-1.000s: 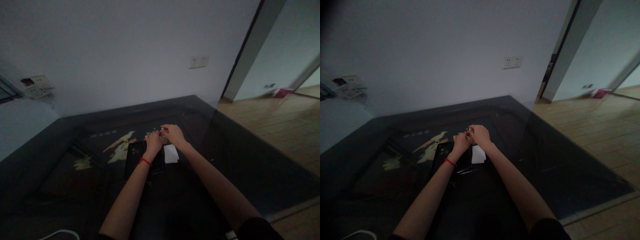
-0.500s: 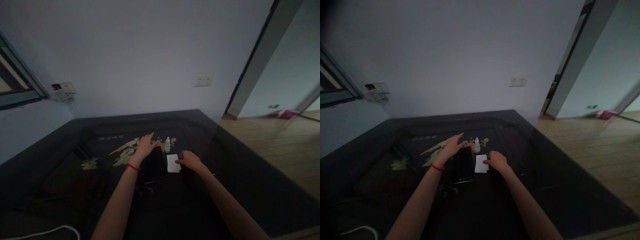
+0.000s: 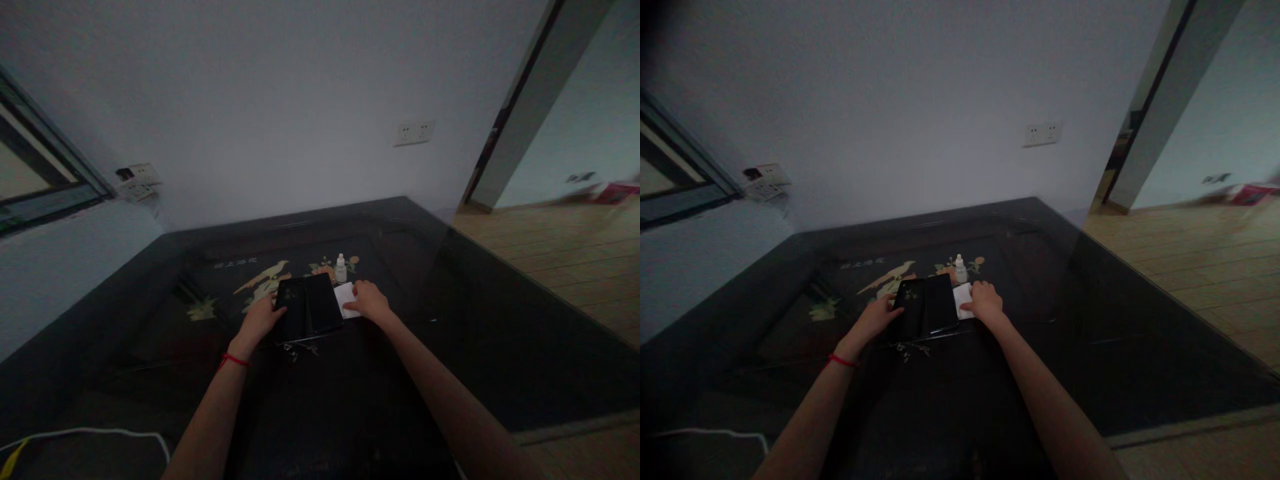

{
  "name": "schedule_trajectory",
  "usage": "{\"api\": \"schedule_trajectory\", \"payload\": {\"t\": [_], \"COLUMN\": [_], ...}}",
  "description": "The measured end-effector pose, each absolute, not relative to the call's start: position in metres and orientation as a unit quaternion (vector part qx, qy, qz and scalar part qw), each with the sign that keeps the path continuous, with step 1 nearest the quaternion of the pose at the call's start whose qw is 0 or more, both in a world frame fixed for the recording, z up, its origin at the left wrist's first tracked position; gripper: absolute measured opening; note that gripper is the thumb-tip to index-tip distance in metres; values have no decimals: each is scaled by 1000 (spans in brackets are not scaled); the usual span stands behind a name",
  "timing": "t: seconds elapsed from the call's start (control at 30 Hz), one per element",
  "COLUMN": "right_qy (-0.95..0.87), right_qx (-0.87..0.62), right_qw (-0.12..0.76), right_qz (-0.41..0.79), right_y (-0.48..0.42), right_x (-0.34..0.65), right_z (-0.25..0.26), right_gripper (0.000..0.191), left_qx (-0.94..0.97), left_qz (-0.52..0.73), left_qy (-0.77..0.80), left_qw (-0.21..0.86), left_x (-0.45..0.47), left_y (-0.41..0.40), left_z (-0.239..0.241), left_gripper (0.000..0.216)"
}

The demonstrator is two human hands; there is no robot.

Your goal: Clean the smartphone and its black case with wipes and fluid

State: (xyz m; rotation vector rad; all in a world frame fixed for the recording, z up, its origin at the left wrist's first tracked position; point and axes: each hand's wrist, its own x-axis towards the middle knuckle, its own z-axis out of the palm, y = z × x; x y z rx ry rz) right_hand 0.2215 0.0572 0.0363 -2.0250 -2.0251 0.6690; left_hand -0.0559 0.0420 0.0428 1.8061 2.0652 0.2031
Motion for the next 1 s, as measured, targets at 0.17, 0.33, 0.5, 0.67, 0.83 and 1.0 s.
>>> {"api": "schedule_trajectory", "payload": {"t": [0.17, 0.33, 0.5, 0.67, 0.83, 1.0], "right_qy": [-669, -635, -561, -483, -475, -488], "right_qx": [-647, -599, -562, -520, -483, -465], "right_qw": [239, 384, 504, 573, 583, 577], "right_qz": [277, 302, 340, 411, 450, 460], "right_y": [51, 43, 46, 47, 43, 44], "right_x": [216, 210, 205, 198, 192, 186], "right_z": [16, 3, -5, -9, -7, -5], "right_gripper": [32, 31, 29, 68, 53, 46], "left_qx": [614, 554, 459, 331, 232, 162], "left_qz": [135, 237, 372, 470, 487, 468], "left_qy": [737, 738, 717, 666, 607, 572], "left_qw": [250, 304, 370, 475, 583, 654], "left_x": [-55, -66, -64, -31, 2, 16], "left_y": [50, 47, 33, 13, -4, -16], "left_z": [39, 44, 54, 59, 61, 69], "left_gripper": [36, 36, 28, 37, 29, 25]}}
